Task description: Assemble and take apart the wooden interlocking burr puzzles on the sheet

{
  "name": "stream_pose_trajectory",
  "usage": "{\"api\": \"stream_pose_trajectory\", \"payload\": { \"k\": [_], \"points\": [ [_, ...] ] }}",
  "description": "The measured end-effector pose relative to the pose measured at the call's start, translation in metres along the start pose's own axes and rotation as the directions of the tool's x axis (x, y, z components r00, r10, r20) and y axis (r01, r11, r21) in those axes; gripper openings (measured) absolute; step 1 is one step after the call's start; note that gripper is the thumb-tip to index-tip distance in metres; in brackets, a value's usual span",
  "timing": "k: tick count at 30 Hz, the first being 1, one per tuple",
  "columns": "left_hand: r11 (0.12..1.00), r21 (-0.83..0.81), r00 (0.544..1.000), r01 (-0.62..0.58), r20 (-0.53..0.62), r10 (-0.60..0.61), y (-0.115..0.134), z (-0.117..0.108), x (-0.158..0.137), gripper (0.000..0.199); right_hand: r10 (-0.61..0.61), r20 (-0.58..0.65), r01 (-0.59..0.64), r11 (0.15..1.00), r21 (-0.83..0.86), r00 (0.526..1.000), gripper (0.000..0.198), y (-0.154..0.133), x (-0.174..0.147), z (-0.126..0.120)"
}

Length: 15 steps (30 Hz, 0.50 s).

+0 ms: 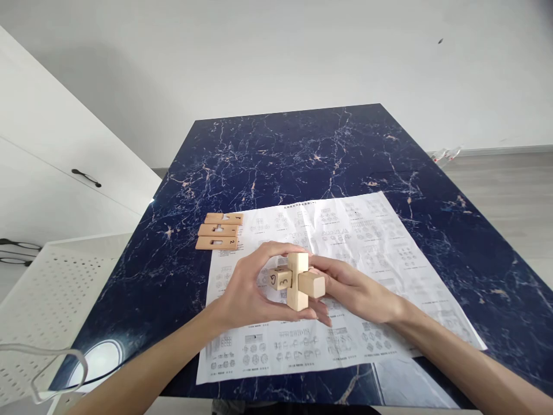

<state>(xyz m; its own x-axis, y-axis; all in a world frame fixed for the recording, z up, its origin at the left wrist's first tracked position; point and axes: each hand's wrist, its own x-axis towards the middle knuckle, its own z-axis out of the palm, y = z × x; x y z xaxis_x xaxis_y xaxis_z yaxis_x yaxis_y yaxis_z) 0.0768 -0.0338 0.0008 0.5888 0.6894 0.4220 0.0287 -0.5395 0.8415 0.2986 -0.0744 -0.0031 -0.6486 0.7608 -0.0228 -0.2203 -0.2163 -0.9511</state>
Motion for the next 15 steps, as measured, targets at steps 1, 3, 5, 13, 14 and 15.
{"api": "stream_pose_trajectory", "payload": {
  "k": [1,3,5,13,14,15],
  "points": [
    [1.0,0.002,1.0,-0.004,-0.015,0.004,0.0001,0.0007,-0.0004,0.08,0.002,-0.008,-0.002,1.0,-0.011,1.0,0.034,-0.0003,0.0005,0.0007],
    [1.0,0.011,0.999,-0.017,-0.04,0.017,0.0005,0.002,-0.001,0.08,0.009,-0.013,-0.009,1.0,-0.022,1.0,0.035,-0.0008,0.0011,0.0015],
    [0.999,0.018,0.998,-0.035,-0.051,0.036,0.0009,0.0027,-0.0011,0.08,0.01,-0.006,-0.01,1.0,-0.023,1.0,0.035,-0.0009,0.001,0.0014],
    [0.998,0.001,0.997,-0.07,-0.029,0.07,-0.0022,0.0012,-0.0007,0.082,0.031,0.024,-0.032,0.998,0.049,0.999,0.036,0.0044,-0.0005,-0.0021],
    [0.997,0.009,0.996,-0.082,-0.024,0.082,-0.0025,0.001,-0.0008,0.082,0.031,0.027,-0.032,0.998,0.056,0.999,0.036,0.0047,-0.0006,-0.0024],
    [0.995,0.021,0.995,-0.093,-0.018,0.094,-0.0027,0.0008,-0.0008,0.083,0.031,0.032,-0.033,0.998,0.06,0.999,0.036,0.0047,-0.0007,-0.0026]
  ]
}}
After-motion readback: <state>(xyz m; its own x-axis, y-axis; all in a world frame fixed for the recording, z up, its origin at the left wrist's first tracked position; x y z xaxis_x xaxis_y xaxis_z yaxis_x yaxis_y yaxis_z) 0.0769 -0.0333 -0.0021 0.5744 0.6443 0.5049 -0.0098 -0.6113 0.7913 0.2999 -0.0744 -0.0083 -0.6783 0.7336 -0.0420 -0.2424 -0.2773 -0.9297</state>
